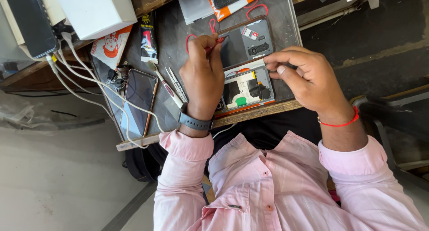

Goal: The person uses a red screwdriver to manipulate internal components of a disassembled smartphone. They then apply adhesive from a tube to the edges of the phone's back cover and place the cover onto the device chassis.

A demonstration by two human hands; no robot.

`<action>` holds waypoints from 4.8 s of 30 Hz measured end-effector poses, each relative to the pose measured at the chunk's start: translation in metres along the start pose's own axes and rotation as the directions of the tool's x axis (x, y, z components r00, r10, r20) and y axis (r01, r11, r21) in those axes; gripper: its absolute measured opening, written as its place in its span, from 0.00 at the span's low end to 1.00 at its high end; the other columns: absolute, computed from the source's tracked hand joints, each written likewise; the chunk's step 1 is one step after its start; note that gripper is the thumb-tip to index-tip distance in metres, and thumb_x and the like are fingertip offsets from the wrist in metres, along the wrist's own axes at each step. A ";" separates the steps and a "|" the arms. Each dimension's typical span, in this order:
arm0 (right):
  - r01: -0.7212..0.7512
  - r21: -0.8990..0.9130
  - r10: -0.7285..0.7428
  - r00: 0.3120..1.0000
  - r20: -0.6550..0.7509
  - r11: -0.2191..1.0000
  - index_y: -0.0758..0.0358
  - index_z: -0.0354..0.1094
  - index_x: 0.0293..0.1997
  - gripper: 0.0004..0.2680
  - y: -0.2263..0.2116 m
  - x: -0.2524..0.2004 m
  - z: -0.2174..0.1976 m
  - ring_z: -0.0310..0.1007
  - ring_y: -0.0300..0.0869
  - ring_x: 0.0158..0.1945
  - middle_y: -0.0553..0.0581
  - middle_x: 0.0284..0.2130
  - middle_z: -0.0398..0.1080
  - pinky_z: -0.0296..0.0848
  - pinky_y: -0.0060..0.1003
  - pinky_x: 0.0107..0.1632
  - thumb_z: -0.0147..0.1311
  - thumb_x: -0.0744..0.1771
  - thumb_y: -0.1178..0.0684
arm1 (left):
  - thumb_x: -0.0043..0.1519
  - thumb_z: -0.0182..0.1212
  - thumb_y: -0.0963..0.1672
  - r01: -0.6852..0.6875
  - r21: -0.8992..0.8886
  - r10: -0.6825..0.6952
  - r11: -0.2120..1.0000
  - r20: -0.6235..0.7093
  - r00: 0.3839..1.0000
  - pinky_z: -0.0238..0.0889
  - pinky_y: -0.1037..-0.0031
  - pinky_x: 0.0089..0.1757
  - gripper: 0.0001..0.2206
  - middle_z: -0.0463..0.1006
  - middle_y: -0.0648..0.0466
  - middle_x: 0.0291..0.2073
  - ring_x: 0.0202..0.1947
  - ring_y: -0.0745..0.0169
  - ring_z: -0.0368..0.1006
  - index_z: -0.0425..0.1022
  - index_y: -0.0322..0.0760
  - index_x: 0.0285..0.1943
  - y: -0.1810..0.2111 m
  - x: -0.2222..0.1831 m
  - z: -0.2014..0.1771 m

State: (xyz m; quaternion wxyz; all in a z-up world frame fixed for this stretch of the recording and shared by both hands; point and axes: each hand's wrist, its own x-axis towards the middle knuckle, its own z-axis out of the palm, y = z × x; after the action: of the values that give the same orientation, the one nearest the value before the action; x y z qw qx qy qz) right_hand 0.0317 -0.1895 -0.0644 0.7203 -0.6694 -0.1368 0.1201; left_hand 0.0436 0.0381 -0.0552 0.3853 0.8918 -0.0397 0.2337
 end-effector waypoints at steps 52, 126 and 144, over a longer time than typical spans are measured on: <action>0.223 -0.615 -0.214 0.973 0.089 0.756 0.67 0.72 0.55 0.13 -0.012 0.004 0.017 0.67 0.58 0.66 0.65 0.57 0.73 0.67 0.47 0.66 0.53 0.65 0.61 | 0.67 0.62 0.37 0.019 -0.099 -0.019 0.995 -0.004 1.000 0.77 0.71 0.43 0.07 0.84 0.45 0.44 0.45 0.52 0.84 0.67 0.32 0.48 -0.006 -0.001 0.005; 0.262 -0.425 -0.344 0.930 -0.127 0.867 0.66 0.77 0.42 0.05 -0.004 -0.018 0.012 0.84 0.42 0.40 0.59 0.39 0.80 0.81 0.30 0.44 0.61 0.65 0.65 | 0.67 0.58 0.32 0.079 -0.591 -0.002 0.803 0.130 0.991 0.77 0.70 0.52 0.09 0.81 0.36 0.51 0.53 0.55 0.81 0.62 0.29 0.47 0.041 -0.077 -0.022; 0.326 -0.482 -0.409 0.909 -0.074 0.813 0.67 0.74 0.39 0.06 -0.008 -0.016 0.012 0.83 0.44 0.42 0.59 0.38 0.79 0.80 0.33 0.45 0.64 0.63 0.65 | 0.67 0.58 0.34 0.373 -0.781 -0.312 0.500 0.239 0.920 0.76 0.72 0.48 0.09 0.82 0.41 0.42 0.43 0.61 0.81 0.61 0.29 0.49 0.032 -0.076 -0.006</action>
State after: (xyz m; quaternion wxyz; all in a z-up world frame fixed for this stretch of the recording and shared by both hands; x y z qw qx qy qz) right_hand 0.0122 -0.1847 -0.0565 0.5598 -0.7889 -0.2249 -0.1168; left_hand -0.0341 0.0113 -0.0641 0.7877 0.6106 0.0220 0.0784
